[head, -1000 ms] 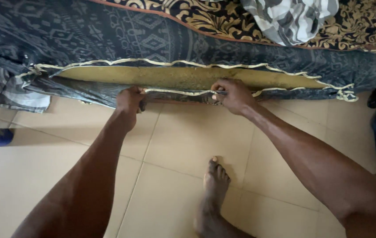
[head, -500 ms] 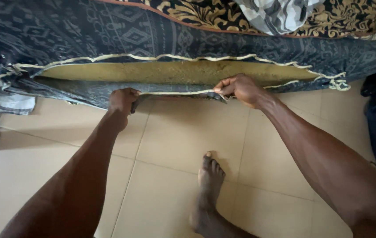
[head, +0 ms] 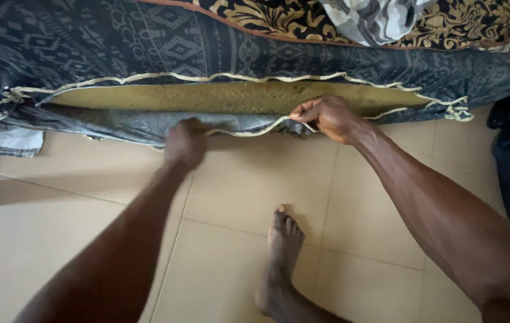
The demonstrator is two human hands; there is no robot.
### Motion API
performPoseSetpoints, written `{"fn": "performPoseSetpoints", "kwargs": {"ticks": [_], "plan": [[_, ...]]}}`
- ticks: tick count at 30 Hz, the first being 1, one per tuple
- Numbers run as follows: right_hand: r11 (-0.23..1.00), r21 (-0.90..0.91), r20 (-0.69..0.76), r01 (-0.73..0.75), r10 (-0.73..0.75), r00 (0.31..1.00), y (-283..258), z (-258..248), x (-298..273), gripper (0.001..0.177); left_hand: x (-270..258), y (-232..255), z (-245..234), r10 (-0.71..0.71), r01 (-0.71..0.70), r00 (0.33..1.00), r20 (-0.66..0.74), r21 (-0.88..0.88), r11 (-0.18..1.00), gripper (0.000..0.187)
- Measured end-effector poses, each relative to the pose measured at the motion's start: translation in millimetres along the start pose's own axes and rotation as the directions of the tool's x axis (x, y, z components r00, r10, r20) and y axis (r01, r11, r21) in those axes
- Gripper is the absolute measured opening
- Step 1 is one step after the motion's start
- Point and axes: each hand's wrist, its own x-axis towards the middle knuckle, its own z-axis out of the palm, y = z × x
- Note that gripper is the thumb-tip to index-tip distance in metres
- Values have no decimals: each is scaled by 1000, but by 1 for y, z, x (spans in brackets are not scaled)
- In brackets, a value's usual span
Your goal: Repairing a tear in a mattress using adhesive spray to glue the fabric edges.
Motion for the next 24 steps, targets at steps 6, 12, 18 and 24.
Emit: {"fn": "performPoseSetpoints", "kwargs": {"ticks": [6,12,18,24], "plan": [[992,-112,24,-57,60,998,-28,29,-8,16,-23,97,13,509,-525,845,-166,-74,848,73],[961,-275,82,19,3,997,-26,29,-2,22,-16,118,40,153,-88,982,115,-440,894,31],[754,-653,-79,69,-159,984,-37,-10,-22,29,-1,74,49,-9,35,999,48,-583,812,27],[602,-793,-115,92,-296,948,-10,-30,-39,41,11,56,64,-213,341,940,267,-714,611,23]]}}
